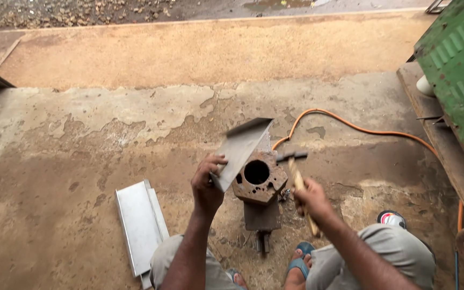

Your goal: Measure and hammer metal sheets to shape them during fabrication.

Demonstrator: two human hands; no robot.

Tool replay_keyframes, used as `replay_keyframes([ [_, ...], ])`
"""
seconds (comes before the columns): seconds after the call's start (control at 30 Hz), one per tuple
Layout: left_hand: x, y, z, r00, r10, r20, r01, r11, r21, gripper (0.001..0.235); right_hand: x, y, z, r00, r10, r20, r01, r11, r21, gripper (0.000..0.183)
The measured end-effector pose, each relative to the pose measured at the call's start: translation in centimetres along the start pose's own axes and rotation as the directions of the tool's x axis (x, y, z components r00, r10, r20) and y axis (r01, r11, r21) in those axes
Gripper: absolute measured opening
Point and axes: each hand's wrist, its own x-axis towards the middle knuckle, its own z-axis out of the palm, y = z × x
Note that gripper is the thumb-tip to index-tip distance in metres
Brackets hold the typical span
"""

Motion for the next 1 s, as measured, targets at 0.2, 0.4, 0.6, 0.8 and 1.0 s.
replay_keyframes([
  [0.2, -4.7, -6.1, -1.8, 0.585, -0.798, -0.145, 0.761, 0.602, -0.241, 0.014, 3.6, 9.5, -0.9, 0.99, 0.092, -0.11, -0.063, 0.968, 0.242, 0.019],
  [0.4, -2.4, -5.8, -3.1, 0.533, -0.783, -0.321, 0.511, 0.6, -0.615, 0.034, 14.1, 25.5, -3.9, 0.901, 0.382, -0.208, -0.249, 0.844, 0.474, 0.012],
  [0.6, -5.4, -11.1, -3.2, 0.562, -0.755, -0.338, 0.512, 0.639, -0.575, 0.027, 17.4, 41.5, 1.8, 0.845, 0.387, -0.369, -0.234, 0.888, 0.396, 0.016],
  [0.8, -1.9, -6.5, -3.1, 0.45, -0.843, -0.295, 0.666, 0.537, -0.518, 0.035, 17.3, 43.5, 2.1, 0.905, 0.043, -0.422, -0.224, 0.893, -0.39, 0.028],
  [1.0, -1.1, -5.5, -3.8, 0.511, -0.833, -0.213, 0.635, 0.533, -0.559, 0.046, 14.6, 37.7, 1.1, 0.929, 0.041, -0.368, -0.292, 0.69, -0.662, 0.026],
])
